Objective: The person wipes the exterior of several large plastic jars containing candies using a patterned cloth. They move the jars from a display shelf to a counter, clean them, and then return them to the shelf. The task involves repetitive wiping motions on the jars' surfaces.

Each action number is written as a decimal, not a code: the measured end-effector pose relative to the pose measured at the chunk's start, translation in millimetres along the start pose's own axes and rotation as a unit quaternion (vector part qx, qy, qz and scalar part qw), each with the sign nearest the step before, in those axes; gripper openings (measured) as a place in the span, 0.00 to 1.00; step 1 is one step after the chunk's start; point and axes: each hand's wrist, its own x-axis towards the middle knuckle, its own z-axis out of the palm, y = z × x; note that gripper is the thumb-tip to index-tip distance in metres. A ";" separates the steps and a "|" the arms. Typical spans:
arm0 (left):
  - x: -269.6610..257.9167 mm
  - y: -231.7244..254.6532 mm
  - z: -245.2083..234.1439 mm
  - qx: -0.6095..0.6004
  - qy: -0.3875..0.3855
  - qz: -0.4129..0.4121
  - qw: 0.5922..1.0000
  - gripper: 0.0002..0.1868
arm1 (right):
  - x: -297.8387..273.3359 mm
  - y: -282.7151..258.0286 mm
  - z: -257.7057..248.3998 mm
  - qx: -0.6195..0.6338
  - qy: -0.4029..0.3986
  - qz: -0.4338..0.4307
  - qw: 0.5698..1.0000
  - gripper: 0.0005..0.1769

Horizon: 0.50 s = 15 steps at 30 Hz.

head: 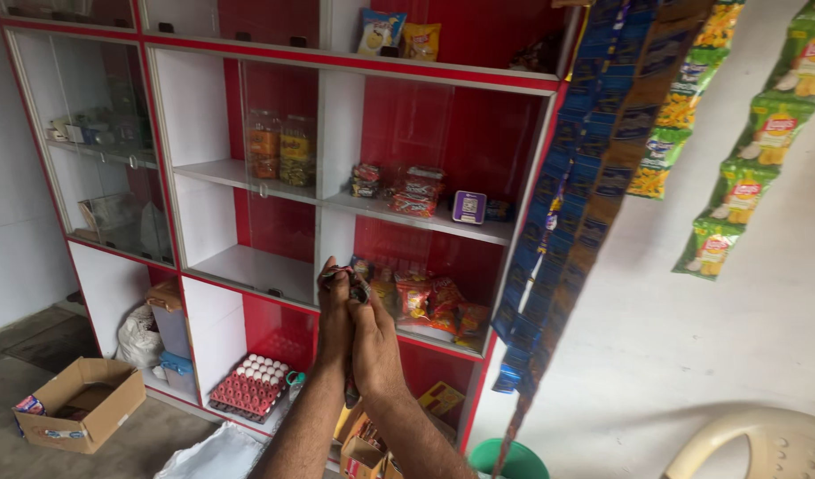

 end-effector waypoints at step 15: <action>194.7 58.4 -199.8 0.059 0.047 -0.061 0.995 0.32 | 152.5 2.8 248.2 0.138 -0.042 0.124 0.982 0.31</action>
